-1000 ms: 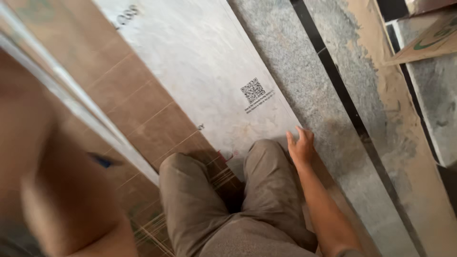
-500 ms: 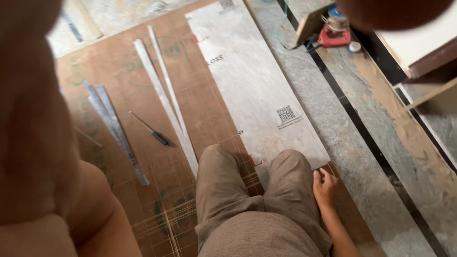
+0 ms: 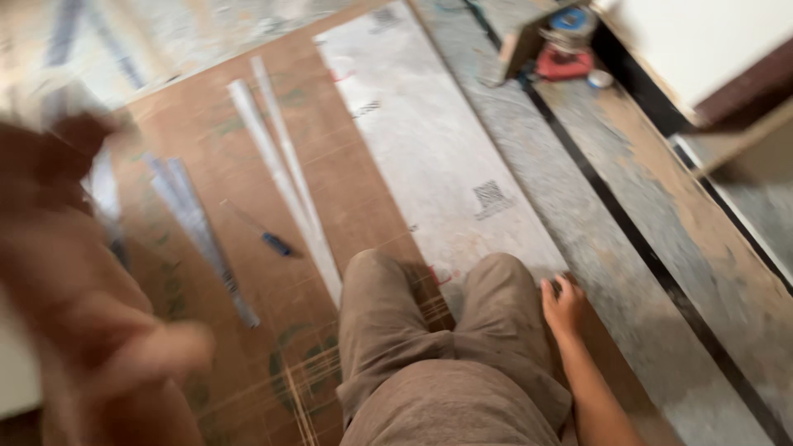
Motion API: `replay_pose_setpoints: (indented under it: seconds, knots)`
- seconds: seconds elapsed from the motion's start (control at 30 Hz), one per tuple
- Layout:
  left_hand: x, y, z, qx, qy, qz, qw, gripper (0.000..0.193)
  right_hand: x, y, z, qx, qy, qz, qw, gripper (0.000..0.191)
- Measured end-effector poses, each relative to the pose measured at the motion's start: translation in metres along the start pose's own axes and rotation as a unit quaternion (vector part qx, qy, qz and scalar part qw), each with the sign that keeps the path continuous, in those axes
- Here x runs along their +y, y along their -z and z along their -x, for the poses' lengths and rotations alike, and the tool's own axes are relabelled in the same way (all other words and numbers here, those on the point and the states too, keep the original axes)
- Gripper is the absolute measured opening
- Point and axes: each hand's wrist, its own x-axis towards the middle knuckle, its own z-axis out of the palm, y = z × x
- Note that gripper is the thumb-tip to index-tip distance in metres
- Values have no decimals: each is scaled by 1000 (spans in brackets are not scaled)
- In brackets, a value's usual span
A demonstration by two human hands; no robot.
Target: The person sits on the floor and uses a handheld power saw to cut a large sheet of laminate flooring. They repeatedly position the saw, cut along the edge of the sheet, and separate the cut strips, which are placed to the side.
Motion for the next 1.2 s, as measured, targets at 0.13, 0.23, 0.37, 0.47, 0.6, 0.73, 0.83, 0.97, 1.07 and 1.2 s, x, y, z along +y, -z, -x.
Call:
replay_pose_setpoints:
  seconds: [0.13, 0.23, 0.37, 0.47, 0.6, 0.73, 0.83, 0.97, 1.07, 1.2]
  knots:
    - [-106, -125, 141, -223, 266, -19, 938, 85, 23, -5, -51, -102, -147, 52, 983, 61]
    - [-130, -232, 233, -289, 359, 105, 881, 102, 35, -22, -94, -171, -243, 73, 952, 66]
    - [-136, -300, 307, -442, 343, -162, 812, 99, 42, -52, -140, -233, -299, 95, 921, 67]
    - [-142, -306, 311, -407, 322, -200, 831, 88, 41, -73, -155, -259, -263, 129, 921, 61]
    - [-140, -306, 278, -358, 332, -181, 854, 76, 38, -90, -160, -204, -318, 99, 920, 41]
    - [-131, -302, 257, -371, 369, -168, 836, 70, 38, -98, -155, -189, -216, 197, 938, 28]
    - [-134, -298, 262, -385, 368, -153, 832, 73, 33, -97, -161, -208, -165, 134, 955, 29]
    - [-146, -306, 271, -375, 340, -135, 852, 69, -9, -99, -163, -264, -167, -260, 914, 37]
    - [-152, -327, 255, -217, 334, -9, 917, 59, -78, -116, -140, -375, -234, -445, 779, 33]
    - [-158, -352, 211, -101, 485, 294, 817, 59, -182, -131, -49, -410, -173, -453, 772, 20]
